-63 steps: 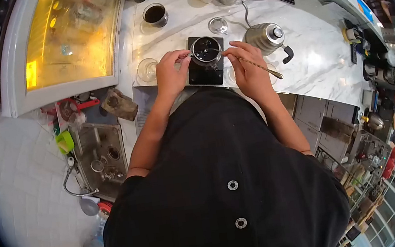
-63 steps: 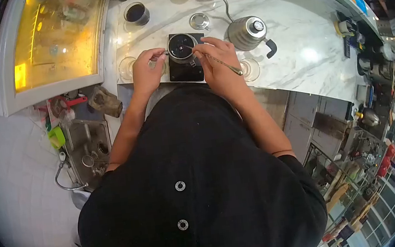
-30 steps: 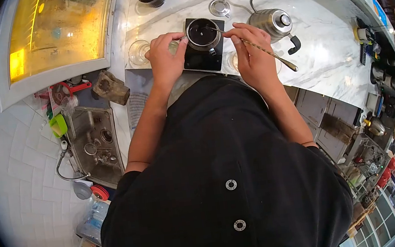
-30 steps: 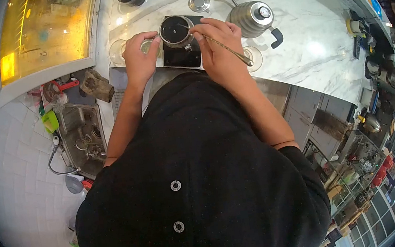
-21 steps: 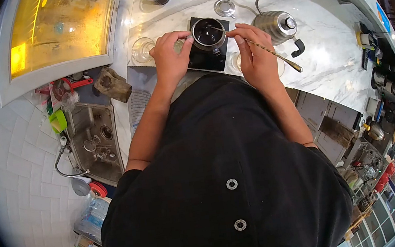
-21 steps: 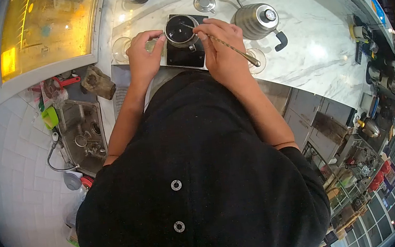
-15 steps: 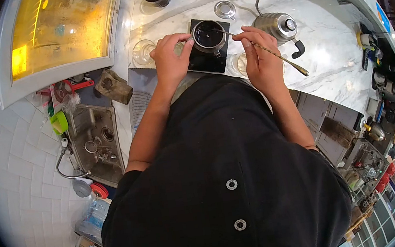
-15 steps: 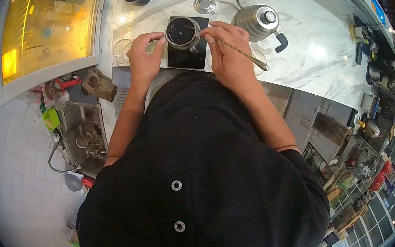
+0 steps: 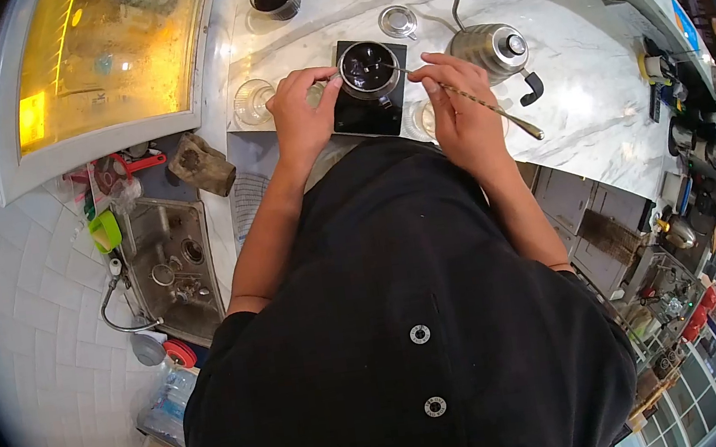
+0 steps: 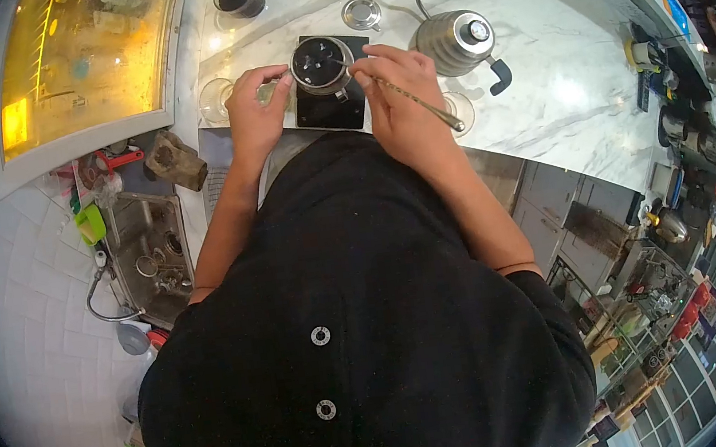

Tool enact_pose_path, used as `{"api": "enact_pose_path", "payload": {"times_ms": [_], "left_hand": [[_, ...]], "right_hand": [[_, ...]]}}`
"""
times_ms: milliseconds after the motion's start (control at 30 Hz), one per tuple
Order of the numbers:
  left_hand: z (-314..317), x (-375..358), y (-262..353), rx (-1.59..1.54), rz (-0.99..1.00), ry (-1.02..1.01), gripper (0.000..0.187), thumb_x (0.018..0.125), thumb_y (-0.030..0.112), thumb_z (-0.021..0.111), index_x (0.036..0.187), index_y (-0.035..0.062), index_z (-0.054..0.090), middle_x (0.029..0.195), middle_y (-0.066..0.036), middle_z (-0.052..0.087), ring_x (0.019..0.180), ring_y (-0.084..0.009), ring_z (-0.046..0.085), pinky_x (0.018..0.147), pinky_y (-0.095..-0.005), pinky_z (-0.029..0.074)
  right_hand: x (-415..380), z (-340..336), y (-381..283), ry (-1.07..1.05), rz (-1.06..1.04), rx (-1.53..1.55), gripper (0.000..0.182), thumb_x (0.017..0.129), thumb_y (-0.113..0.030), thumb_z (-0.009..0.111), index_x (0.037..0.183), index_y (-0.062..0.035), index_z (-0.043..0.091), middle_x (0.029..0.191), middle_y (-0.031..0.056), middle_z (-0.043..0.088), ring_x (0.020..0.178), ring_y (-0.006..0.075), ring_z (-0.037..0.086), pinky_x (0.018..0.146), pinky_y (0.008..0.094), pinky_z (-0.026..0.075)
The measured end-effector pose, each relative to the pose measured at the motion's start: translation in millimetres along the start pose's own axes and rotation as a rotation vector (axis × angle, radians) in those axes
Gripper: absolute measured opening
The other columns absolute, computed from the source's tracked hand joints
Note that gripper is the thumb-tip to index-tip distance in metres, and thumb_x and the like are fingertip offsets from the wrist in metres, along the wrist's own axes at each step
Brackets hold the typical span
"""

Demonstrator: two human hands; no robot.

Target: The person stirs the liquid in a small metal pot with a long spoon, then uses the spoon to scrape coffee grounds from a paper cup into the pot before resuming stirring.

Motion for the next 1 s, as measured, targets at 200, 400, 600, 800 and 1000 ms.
{"api": "enact_pose_path", "payload": {"times_ms": [200, 400, 600, 800, 1000], "left_hand": [[0, 1, -1, 0.016, 0.022, -0.001, 0.018, 0.094, 0.013, 0.081, 0.108, 0.0021, 0.080, 0.106, -0.015, 0.079, 0.102, -0.0285, 0.075, 0.094, -0.0376, 0.055], [-2, 0, -1, -0.040, 0.081, 0.059, 0.013, 0.092, 0.016, 0.083, 0.102, 0.0078, 0.080, 0.095, -0.011, 0.077, 0.093, -0.0314, 0.072, 0.083, -0.0416, 0.054], [1, 1, -3, -0.013, 0.031, 0.007, 0.018, 0.093, 0.013, 0.081, 0.107, 0.0017, 0.080, 0.104, -0.016, 0.079, 0.100, -0.0299, 0.075, 0.092, -0.0381, 0.056], [1, -1, -4, -0.026, 0.043, 0.006, 0.018, 0.093, 0.011, 0.081, 0.108, 0.0011, 0.080, 0.103, -0.016, 0.078, 0.098, -0.0295, 0.075, 0.091, -0.0372, 0.055], [-1, -1, -3, -0.053, 0.107, 0.078, 0.015, 0.091, 0.014, 0.084, 0.102, 0.0055, 0.080, 0.095, -0.013, 0.077, 0.091, -0.0326, 0.073, 0.082, -0.0415, 0.055]], "right_hand": [[5, 13, -2, -0.022, -0.053, 0.011, 0.013, 0.102, -0.008, 0.067, 0.113, -0.0060, 0.074, 0.112, 0.0128, 0.075, 0.121, 0.0320, 0.068, 0.102, 0.0485, 0.044], [-3, 0, 6, -0.002, -0.041, -0.002, 0.013, 0.102, -0.006, 0.067, 0.113, -0.0066, 0.074, 0.112, 0.0105, 0.075, 0.122, 0.0302, 0.068, 0.101, 0.0481, 0.044], [1, 13, 1, -0.023, -0.089, 0.002, 0.013, 0.102, -0.005, 0.066, 0.112, -0.0067, 0.074, 0.111, 0.0098, 0.075, 0.122, 0.0298, 0.068, 0.101, 0.0484, 0.044], [2, 2, 5, -0.003, -0.034, -0.015, 0.013, 0.101, -0.005, 0.067, 0.112, -0.0067, 0.074, 0.111, 0.0095, 0.075, 0.122, 0.0296, 0.068, 0.101, 0.0484, 0.044], [-2, 12, -1, -0.014, -0.081, 0.009, 0.011, 0.101, -0.006, 0.068, 0.111, -0.0064, 0.074, 0.111, 0.0094, 0.075, 0.121, 0.0298, 0.068, 0.101, 0.0484, 0.044]]}}
Point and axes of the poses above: each hand's wrist, its own x-axis towards the middle knuckle, its own z-axis out of the palm, y = z × x, the point moved 9 cm from there along x, towards the middle knuckle
